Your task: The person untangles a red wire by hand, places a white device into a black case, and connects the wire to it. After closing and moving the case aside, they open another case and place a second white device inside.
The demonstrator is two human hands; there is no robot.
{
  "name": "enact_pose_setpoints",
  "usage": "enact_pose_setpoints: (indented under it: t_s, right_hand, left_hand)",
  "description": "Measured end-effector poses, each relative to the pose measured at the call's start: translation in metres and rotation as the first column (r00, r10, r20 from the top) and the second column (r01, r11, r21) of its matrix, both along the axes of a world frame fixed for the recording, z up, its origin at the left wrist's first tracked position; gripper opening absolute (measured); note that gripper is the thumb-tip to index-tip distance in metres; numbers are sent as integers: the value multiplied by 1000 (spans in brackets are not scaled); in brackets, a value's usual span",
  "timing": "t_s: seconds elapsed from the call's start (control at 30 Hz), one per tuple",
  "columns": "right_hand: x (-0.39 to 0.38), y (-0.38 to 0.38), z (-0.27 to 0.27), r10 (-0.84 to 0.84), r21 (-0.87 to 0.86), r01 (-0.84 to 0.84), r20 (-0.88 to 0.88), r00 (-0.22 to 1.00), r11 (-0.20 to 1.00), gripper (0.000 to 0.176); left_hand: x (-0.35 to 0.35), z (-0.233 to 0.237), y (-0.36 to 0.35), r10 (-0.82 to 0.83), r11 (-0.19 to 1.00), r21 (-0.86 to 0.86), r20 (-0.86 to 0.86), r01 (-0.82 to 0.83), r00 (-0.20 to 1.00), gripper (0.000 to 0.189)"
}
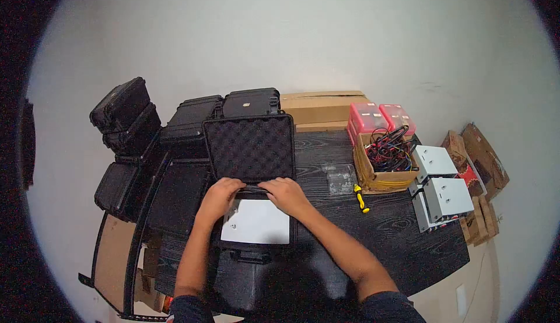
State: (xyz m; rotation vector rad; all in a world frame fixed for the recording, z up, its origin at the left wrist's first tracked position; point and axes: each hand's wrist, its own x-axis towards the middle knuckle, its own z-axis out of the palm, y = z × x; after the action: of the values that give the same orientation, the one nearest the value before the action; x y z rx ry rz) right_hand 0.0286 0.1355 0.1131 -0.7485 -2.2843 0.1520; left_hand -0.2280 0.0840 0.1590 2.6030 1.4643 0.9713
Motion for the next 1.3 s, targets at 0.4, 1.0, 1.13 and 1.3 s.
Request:
enact_pose_setpoints:
  t_s: [0.4, 1.0, 1.13, 1.3]
  right_hand:
    - [-10, -16, 8, -164, -42, 168, 81, 983, 985, 21]
    - [14, 4, 19, -260, 1, 279, -354, 898, 960, 41]
    - [28, 52, 30, -260, -170, 199, -538, 802, 965, 82]
    - [27, 75, 58, -84, -484, -426, -729, 679, 765, 102]
  left_hand:
    - [-8, -22, 8, 152, 985, 111, -179, -133, 972, 26]
    - [-15, -27, 19, 136, 989, -40, -152, -143, 979, 17]
    - [-12, -20, 14, 146, 984, -83, -125, -157, 981, 17]
    - [-26, -24, 18, 186, 977, -174, 404, -124, 896, 26]
